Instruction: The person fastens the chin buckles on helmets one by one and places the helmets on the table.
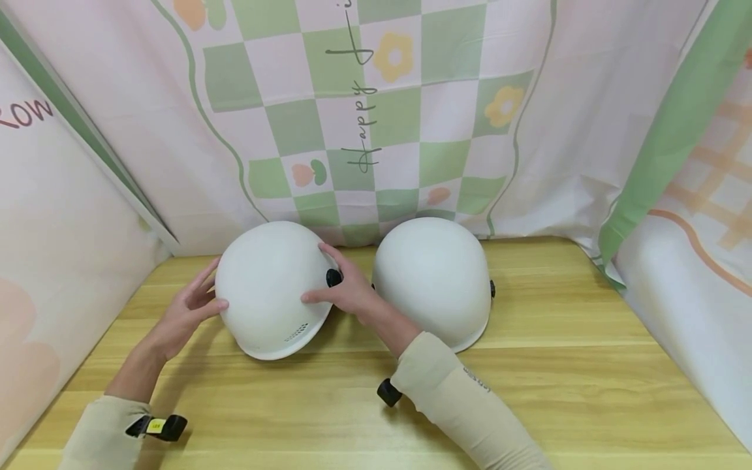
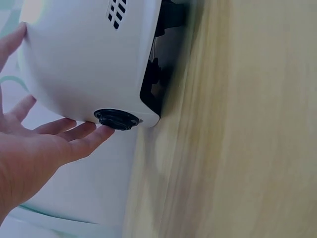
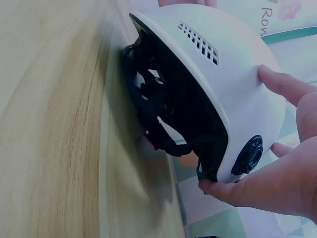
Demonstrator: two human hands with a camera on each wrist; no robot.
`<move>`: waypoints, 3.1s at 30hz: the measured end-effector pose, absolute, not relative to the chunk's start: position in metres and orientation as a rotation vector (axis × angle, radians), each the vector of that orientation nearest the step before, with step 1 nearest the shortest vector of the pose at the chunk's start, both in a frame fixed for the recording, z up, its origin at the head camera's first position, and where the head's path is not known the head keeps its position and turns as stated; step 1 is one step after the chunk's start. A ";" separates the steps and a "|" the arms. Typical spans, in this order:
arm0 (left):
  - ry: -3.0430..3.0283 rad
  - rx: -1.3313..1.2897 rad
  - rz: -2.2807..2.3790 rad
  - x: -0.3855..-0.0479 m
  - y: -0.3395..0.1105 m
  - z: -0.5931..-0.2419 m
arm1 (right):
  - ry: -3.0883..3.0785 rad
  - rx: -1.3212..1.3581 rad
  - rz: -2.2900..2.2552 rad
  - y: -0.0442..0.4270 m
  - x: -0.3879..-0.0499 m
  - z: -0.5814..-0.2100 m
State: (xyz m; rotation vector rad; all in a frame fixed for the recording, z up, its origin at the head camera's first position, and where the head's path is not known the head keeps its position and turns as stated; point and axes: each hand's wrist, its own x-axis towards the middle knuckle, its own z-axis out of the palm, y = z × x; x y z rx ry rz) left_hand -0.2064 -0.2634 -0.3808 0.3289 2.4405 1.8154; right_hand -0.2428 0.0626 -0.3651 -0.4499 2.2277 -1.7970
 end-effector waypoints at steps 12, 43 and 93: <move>2.523 0.357 1.781 -0.207 -0.262 -0.381 | 2.276 -0.378 -1.725 0.061 -0.243 -0.367; 2.569 0.386 1.706 -0.207 -0.261 -0.381 | 2.329 -0.440 -1.723 0.060 -0.241 -0.378; 2.846 0.330 1.465 -0.211 -0.245 -0.367 | 2.501 -0.730 -1.612 0.118 -0.227 -0.348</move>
